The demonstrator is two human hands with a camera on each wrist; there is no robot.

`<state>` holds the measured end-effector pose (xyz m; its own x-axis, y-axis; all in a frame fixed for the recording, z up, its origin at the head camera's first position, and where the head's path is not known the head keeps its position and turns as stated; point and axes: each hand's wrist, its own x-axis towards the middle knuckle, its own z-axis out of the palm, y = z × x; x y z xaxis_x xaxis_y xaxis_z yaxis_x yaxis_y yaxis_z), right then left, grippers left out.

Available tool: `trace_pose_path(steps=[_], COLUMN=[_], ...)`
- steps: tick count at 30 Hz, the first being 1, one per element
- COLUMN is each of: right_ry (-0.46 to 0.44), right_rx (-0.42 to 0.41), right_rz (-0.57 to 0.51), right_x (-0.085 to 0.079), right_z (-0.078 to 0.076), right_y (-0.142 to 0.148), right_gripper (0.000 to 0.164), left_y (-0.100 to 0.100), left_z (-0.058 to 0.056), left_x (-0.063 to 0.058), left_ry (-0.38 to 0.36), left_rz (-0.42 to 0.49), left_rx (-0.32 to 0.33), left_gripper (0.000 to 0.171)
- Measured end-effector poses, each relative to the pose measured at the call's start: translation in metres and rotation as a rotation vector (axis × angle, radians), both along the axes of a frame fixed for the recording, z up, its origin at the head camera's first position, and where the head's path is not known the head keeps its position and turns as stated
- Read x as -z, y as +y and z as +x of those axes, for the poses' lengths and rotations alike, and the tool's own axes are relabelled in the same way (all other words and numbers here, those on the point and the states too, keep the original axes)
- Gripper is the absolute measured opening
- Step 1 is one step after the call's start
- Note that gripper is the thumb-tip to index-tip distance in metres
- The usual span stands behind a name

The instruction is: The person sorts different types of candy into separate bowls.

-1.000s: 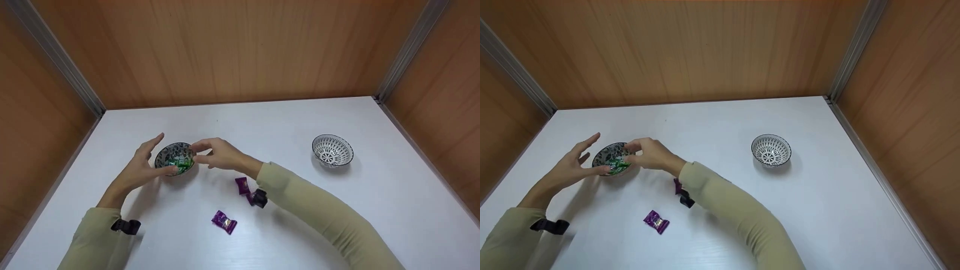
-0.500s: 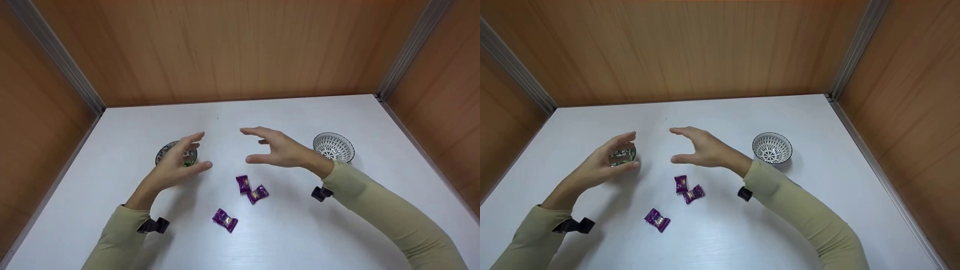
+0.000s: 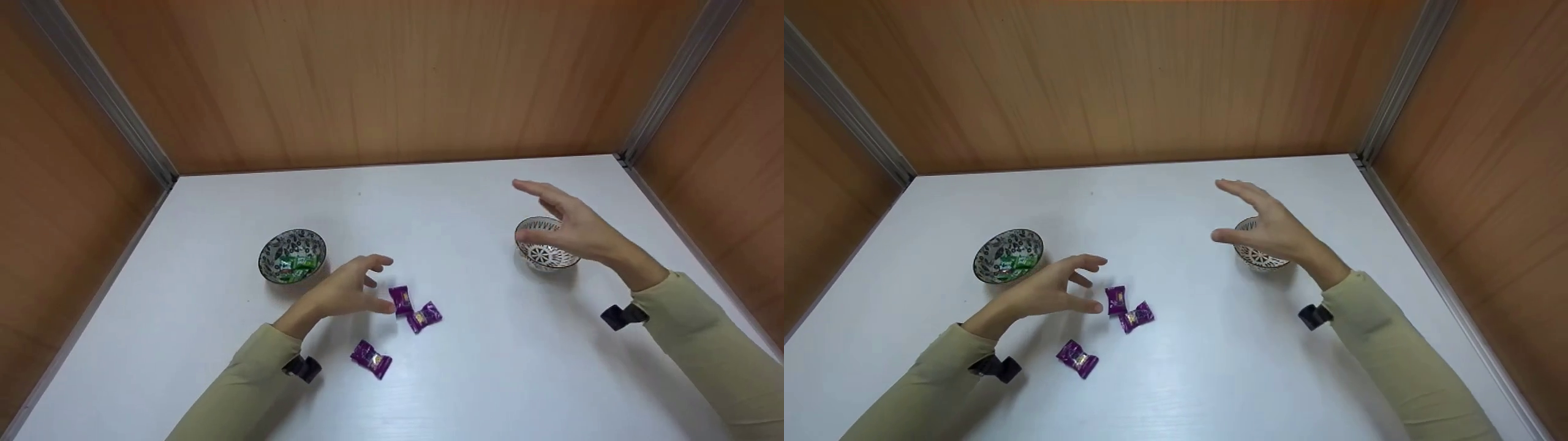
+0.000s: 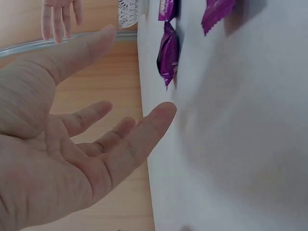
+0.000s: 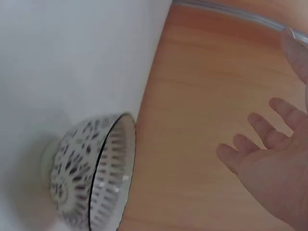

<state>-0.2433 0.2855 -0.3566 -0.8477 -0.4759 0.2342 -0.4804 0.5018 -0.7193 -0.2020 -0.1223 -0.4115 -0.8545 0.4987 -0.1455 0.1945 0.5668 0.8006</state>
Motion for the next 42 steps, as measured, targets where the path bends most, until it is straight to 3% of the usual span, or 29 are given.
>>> trace_pose_path(steps=[5, 12, 16, 22, 33, 42], right_ry=[-0.064, -0.299, -0.376, -0.396, -0.374, -0.362], right_rx=[0.132, 0.064, 0.024, 0.017, 0.037, 0.067], right_rz=[0.050, -0.052, -0.049, 0.035, 0.080, 0.085], right_x=[0.015, 0.040, 0.053, 0.069, 0.081, 0.082], right_z=[-0.006, -0.014, -0.018, -0.024, -0.032, -0.031], right_y=[0.041, 0.077, 0.084, 0.085, 0.090, 0.088], right_gripper=[0.094, 0.112, 0.119, 0.117, 0.112, 0.107], left_y=[0.009, 0.009, 0.009, 0.014, 0.026, 0.030], left_z=[-0.004, -0.009, -0.011, -0.015, -0.020, -0.019], left_x=[0.006, 0.012, 0.017, 0.021, 0.021, 0.028], left_ry=[-0.105, -0.138, -0.153, -0.137, -0.117, -0.067], left_rz=[-0.013, -0.055, -0.056, -0.076, -0.078, -0.131], left_rx=[0.011, 0.048, 0.059, 0.098, 0.153, 0.125], left_gripper=[0.085, 0.085, 0.087, 0.083, 0.064, 0.046])
